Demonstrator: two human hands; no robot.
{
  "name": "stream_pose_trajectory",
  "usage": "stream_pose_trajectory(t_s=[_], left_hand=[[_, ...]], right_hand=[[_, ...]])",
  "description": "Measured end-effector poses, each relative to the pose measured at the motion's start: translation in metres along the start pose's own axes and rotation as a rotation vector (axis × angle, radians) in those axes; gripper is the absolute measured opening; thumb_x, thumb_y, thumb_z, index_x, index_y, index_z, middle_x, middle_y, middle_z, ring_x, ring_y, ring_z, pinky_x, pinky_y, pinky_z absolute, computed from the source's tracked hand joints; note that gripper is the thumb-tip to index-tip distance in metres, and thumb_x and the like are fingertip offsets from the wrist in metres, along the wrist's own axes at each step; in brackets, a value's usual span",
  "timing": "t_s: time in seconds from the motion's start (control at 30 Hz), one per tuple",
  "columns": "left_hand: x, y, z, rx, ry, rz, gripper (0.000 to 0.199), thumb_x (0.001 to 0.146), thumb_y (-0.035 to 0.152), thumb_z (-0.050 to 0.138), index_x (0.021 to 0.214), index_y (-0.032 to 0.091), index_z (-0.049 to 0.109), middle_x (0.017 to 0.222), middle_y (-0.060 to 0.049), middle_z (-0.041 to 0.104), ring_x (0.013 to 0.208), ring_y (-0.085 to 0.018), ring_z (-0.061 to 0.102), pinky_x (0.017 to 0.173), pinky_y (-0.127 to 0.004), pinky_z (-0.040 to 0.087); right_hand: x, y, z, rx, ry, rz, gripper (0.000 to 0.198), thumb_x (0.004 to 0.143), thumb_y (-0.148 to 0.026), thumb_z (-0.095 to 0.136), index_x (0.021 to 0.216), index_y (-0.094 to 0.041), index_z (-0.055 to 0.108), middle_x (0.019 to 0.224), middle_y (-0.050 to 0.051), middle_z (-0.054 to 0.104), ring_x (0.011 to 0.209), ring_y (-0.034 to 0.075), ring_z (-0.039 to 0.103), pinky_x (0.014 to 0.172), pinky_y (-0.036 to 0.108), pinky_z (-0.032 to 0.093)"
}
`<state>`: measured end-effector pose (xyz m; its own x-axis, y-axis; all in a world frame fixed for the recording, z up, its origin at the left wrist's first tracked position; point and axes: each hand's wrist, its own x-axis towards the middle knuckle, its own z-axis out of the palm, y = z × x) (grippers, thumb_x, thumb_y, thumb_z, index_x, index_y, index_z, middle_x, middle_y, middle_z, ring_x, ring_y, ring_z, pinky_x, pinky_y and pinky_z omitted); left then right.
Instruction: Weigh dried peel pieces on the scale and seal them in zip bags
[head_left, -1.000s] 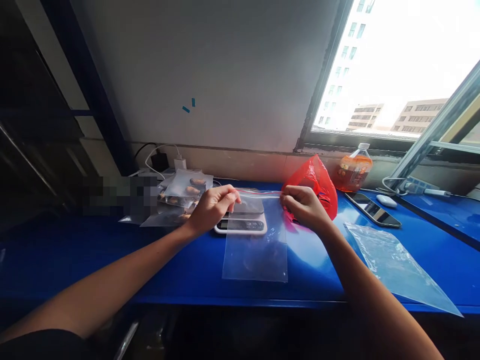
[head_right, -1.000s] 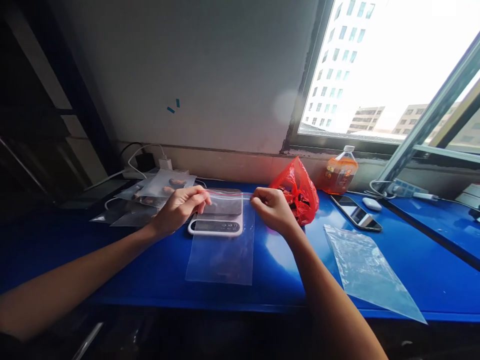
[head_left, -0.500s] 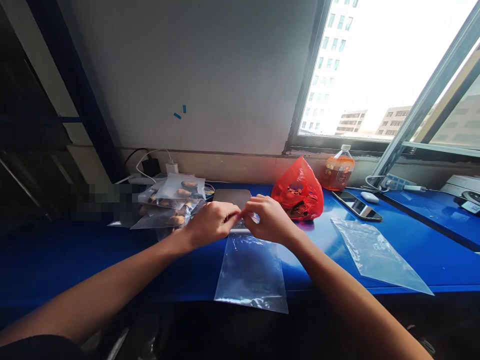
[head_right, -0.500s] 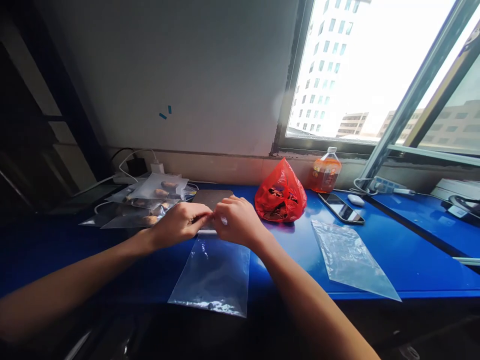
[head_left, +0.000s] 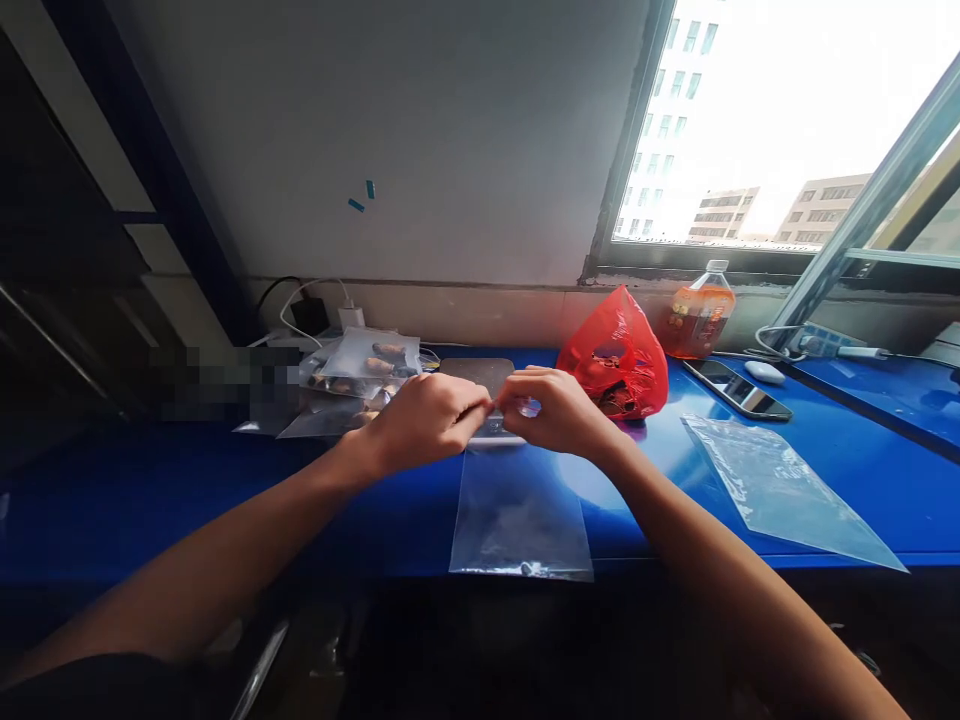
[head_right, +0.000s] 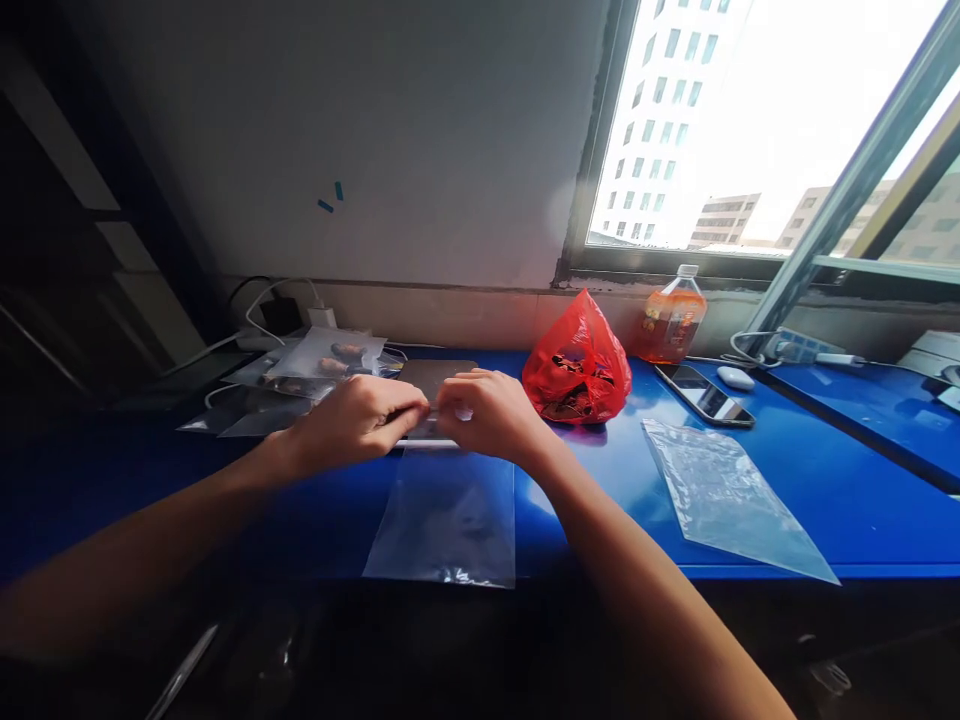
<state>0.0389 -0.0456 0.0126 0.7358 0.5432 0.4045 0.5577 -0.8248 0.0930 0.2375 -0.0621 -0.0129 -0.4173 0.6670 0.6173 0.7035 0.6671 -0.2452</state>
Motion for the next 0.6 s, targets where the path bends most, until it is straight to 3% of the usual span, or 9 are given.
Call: stream_pose_trajectory(t_s=[0.2,0.37,0.47,0.53,0.6], left_hand=[[-0.003,0.003,-0.031,-0.124,0.113,-0.034,0.024,0.085,0.021,0.047,0.072,0.017,0.066,0.067,0.001,0.066,0.060,-0.012,0.056,0.059,-0.024,0.038],[-0.002,0.000,-0.034,-0.188,0.136,-0.099,0.023,0.082,0.024,0.048,0.069,0.019,0.067,0.055,0.002,0.059,0.050,-0.012,0.048,0.053,-0.026,0.034],[-0.002,-0.006,-0.034,-0.292,0.154,-0.162,0.023,0.083,0.027,0.050,0.069,0.018,0.066,0.054,0.002,0.057,0.049,-0.012,0.048,0.050,-0.026,0.035],[-0.002,-0.010,-0.033,-0.369,0.199,-0.206,0.024,0.085,0.029,0.050,0.072,0.018,0.067,0.055,0.001,0.057,0.050,-0.012,0.051,0.050,-0.025,0.037],[-0.002,-0.012,-0.029,-0.421,0.244,-0.233,0.023,0.086,0.029,0.051,0.076,0.018,0.068,0.057,0.001,0.058,0.053,-0.012,0.053,0.050,-0.024,0.039]], right_hand=[[-0.002,0.023,-0.023,0.035,0.145,0.159,0.013,0.071,-0.016,0.054,0.073,-0.018,0.066,0.069,0.000,0.064,0.062,0.012,0.055,0.062,0.024,0.039],[-0.005,0.047,-0.032,0.035,0.233,0.193,0.012,0.071,-0.019,0.054,0.069,-0.018,0.066,0.067,0.000,0.065,0.062,0.013,0.055,0.061,0.025,0.041],[-0.010,0.059,-0.040,-0.011,0.361,0.313,0.011,0.070,-0.020,0.054,0.067,-0.019,0.065,0.065,0.000,0.063,0.060,0.014,0.055,0.061,0.027,0.042],[-0.012,0.060,-0.047,0.070,0.477,0.394,0.013,0.072,-0.024,0.054,0.070,-0.018,0.065,0.065,0.001,0.064,0.060,0.015,0.056,0.061,0.029,0.044],[-0.012,0.052,-0.050,0.286,0.470,0.397,0.020,0.079,-0.031,0.054,0.083,-0.017,0.068,0.071,0.003,0.066,0.063,0.015,0.059,0.061,0.029,0.046]])
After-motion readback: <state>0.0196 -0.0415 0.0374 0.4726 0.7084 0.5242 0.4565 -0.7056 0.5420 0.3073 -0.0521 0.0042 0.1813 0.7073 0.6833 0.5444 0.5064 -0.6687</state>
